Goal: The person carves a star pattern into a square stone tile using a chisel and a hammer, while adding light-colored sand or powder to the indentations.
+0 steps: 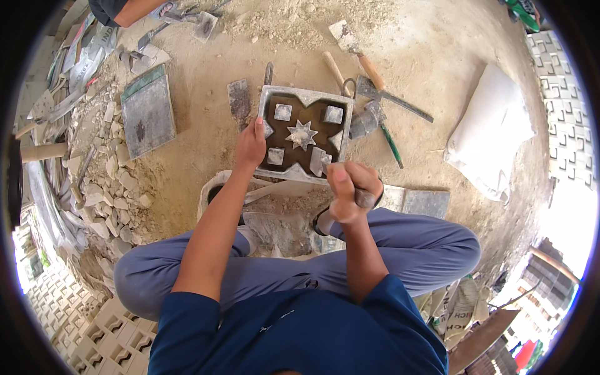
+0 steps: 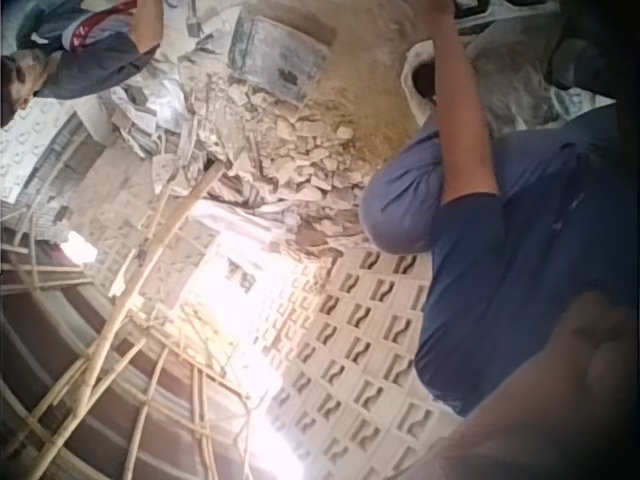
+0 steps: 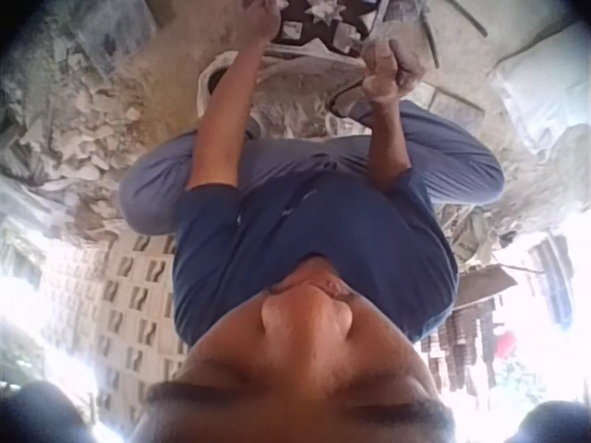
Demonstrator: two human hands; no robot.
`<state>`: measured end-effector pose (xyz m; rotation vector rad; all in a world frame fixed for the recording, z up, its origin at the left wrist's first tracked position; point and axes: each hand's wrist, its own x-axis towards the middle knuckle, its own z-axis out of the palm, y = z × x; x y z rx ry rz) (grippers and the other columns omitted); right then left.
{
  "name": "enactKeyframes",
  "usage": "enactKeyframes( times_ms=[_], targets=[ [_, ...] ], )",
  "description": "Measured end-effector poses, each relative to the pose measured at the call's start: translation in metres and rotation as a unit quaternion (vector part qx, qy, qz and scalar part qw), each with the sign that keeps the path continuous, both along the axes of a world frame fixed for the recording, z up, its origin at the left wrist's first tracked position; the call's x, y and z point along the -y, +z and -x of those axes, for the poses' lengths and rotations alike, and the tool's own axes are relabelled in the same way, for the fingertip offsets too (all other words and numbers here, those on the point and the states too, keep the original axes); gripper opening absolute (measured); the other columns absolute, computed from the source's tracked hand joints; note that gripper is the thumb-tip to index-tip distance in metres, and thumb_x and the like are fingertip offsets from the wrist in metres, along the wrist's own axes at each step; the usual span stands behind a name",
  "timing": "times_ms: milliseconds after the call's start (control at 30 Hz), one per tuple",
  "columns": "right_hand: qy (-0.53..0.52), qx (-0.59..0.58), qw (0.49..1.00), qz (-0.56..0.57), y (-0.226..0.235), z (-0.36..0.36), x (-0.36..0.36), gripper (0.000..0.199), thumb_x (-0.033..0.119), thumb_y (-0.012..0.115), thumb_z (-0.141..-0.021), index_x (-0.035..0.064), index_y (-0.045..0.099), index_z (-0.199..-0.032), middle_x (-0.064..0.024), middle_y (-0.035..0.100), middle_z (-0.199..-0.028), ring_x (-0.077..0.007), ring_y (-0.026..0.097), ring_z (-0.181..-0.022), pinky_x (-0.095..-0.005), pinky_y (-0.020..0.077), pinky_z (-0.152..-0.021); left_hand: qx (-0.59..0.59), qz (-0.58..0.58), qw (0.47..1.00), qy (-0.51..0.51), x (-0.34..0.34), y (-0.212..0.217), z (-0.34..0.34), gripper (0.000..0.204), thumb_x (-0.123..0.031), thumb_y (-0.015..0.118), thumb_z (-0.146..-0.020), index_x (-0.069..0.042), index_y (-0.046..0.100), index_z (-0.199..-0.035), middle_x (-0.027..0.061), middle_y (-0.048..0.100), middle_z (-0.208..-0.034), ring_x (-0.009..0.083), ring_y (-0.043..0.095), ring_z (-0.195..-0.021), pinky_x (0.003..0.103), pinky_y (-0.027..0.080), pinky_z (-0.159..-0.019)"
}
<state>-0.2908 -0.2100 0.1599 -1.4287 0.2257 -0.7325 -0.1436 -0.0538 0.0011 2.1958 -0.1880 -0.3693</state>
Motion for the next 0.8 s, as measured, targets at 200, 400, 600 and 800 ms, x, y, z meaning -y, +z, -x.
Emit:
enactKeyframes(
  times_ms=[200,400,600,800],
  targets=[
    [0.004,0.090,0.994,0.063,0.024,-0.004,0.008,0.046,0.013,0.059,-0.092,-0.0002,0.035,-0.056,-0.0034,0.037,-0.048,-0.0103,0.031,-0.040,-0.0280,0.0195,-0.041,-0.027,-0.017,0.999,0.011,-0.001,0.002,-0.001,0.053,-0.048,0.030,-0.105,-0.014,0.058,-0.133,0.0234,0.067,-0.112,0.0463,0.060,-0.106,0.053,0.048,-0.089],
    [0.025,0.060,0.996,0.064,0.022,-0.009,0.003,0.038,0.013,0.059,-0.091,-0.0051,0.048,-0.059,-0.0063,0.046,-0.052,-0.0112,0.038,-0.042,-0.0274,0.0252,-0.041,-0.020,-0.015,1.000,0.015,-0.004,0.000,0.000,0.051,-0.048,0.031,-0.104,-0.015,0.059,-0.132,0.0230,0.067,-0.111,0.0460,0.060,-0.106,0.053,0.048,-0.089],
    [0.037,0.027,0.996,0.082,0.002,-0.009,-0.012,0.045,0.009,0.054,-0.095,0.0022,0.034,-0.056,-0.0008,0.034,-0.048,-0.0103,0.029,-0.041,-0.0298,0.0206,-0.041,-0.011,-0.001,1.000,0.017,-0.001,0.000,0.000,0.049,-0.046,0.033,-0.104,-0.015,0.060,-0.131,0.0230,0.068,-0.109,0.0466,0.061,-0.104,0.054,0.048,-0.087],
    [0.114,-0.132,0.962,0.209,-0.029,-0.030,-0.014,0.036,0.008,0.055,-0.094,-0.0002,0.045,-0.060,-0.0100,0.041,-0.053,-0.0189,0.043,-0.043,-0.0340,0.0318,-0.045,0.001,-0.002,1.000,0.014,-0.002,-0.007,-0.001,0.049,-0.045,0.033,-0.104,-0.015,0.060,-0.131,0.0228,0.068,-0.110,0.0464,0.061,-0.105,0.053,0.048,-0.088]
  ],
)
